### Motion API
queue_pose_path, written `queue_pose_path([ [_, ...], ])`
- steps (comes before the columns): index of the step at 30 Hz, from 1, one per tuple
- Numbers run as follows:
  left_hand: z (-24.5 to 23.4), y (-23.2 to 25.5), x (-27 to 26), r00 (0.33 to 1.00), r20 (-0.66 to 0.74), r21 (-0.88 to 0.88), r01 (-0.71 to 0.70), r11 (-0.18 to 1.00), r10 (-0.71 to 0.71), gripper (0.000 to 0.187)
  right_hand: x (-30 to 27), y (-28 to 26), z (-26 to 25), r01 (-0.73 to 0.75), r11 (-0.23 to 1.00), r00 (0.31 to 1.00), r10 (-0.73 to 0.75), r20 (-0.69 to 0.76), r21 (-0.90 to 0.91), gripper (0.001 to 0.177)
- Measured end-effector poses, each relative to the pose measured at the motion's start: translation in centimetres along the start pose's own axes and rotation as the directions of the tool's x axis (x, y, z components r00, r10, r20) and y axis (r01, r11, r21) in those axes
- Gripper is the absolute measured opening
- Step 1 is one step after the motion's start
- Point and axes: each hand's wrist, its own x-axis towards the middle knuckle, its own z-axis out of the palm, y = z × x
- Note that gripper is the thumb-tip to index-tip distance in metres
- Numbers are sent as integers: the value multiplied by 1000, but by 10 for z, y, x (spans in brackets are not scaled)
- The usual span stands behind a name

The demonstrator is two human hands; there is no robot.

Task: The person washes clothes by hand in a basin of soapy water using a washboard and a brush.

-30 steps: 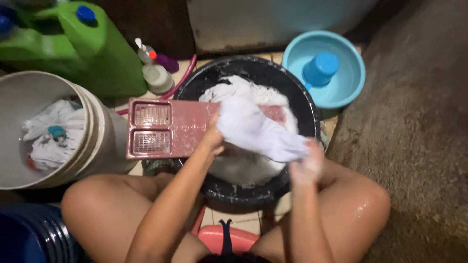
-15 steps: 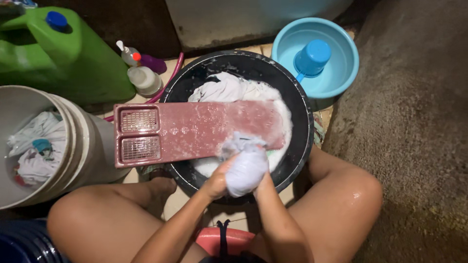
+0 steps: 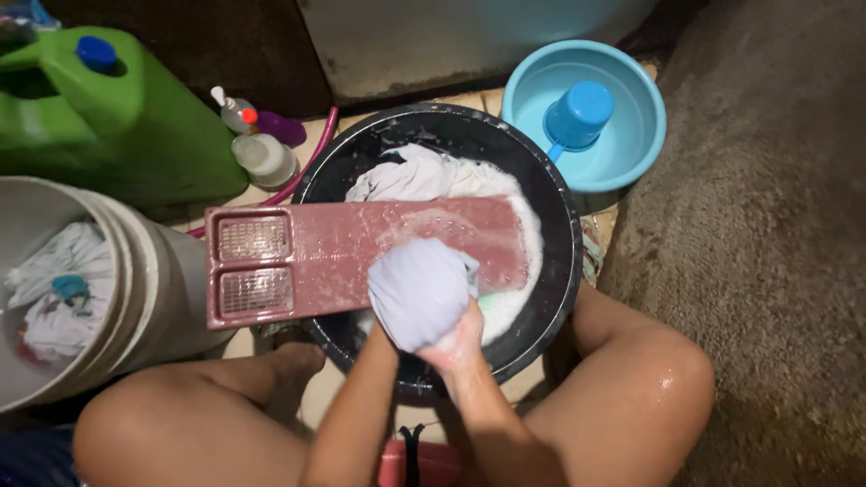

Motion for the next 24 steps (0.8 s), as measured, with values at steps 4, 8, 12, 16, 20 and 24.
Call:
queue_pose_path([
  [4,-17,-19,-14,923,-384,-33,-37,999,22,60,-8,-8,-7,-24,999,994,21,103,30,70],
  [8,-74,-7,21,967,-85,-381,189,905,-238,63,-11,-21,-7,-67,990,990,50,-134,-123,67],
  [12,-79,3,23,931,319,-290,275,917,-178,70,14,-29,-26,45,954,943,-139,-301,-298,66],
  [16,-47,11,-9,981,70,-410,195,891,-183,63,46,-48,-74,187,919,952,-257,-168,-347,48],
  [20,-29,26,-21,938,25,-534,304,789,-345,59,47,-43,-60,287,692,853,-499,-151,-662,41],
  [24,-31,7,-15,935,67,-528,330,783,-349,54,28,-22,-31,365,567,729,-668,-151,-739,24],
])
